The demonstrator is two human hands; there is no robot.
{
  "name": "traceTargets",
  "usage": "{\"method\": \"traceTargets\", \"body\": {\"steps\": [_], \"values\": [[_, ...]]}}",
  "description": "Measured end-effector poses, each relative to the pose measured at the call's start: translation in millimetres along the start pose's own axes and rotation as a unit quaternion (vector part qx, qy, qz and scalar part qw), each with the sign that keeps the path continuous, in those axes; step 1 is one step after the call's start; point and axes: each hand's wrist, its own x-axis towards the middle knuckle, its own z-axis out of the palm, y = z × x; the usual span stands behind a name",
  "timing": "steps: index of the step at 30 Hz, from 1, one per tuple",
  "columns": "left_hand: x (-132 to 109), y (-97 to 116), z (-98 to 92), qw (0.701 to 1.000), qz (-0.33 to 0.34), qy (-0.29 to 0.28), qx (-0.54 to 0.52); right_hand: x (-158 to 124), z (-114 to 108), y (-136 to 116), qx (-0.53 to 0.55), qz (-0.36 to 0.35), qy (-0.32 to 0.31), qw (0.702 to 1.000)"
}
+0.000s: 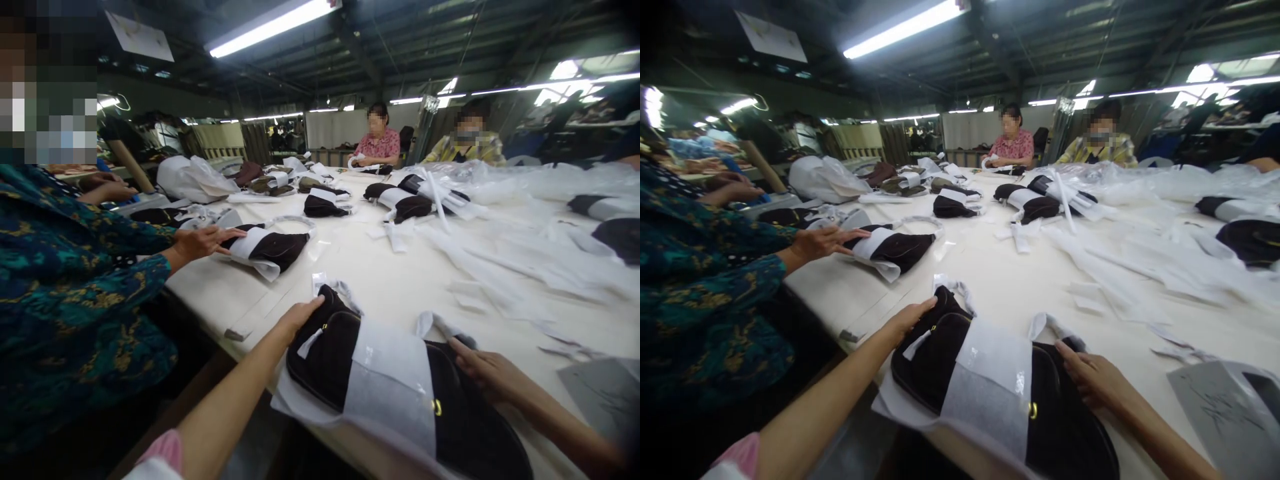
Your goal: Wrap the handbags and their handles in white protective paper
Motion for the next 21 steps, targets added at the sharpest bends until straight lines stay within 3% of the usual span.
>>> {"method": "traceTargets", "body": {"steps": [4,8,10,13,15,18,21], "values": [[1.7,-2.6,15.3,0.997,0.013,-0.057,-0.043,10.4,14.6,-10.2,0.135,-0.027,0.066,0.988],[-2.5,24.7,12.4,0.989,0.100,-0.065,-0.082,-1.6,-3.1,-34.7,0.282,-0.124,0.202,0.930],[-5.2,37.5,7.1,0.981,0.157,-0.059,-0.093,-11.9,-18.6,-46.9,0.292,-0.189,0.263,0.900],[-13.4,41.0,2.9,0.969,0.227,-0.044,-0.090,-25.4,-32.7,-50.7,0.250,-0.251,0.320,0.879],[-23.4,31.7,1.9,0.963,0.254,-0.046,-0.073,-34.0,-31.8,-37.4,0.188,-0.249,0.348,0.884],[-44.7,8.5,-1.6,0.956,0.284,-0.064,-0.030,-50.3,-19.2,2.8,0.071,-0.188,0.369,0.908],[-67.4,-15.2,-7.9,0.930,0.345,-0.075,0.103,-71.4,-0.9,44.8,0.003,-0.185,0.299,0.936]]}}
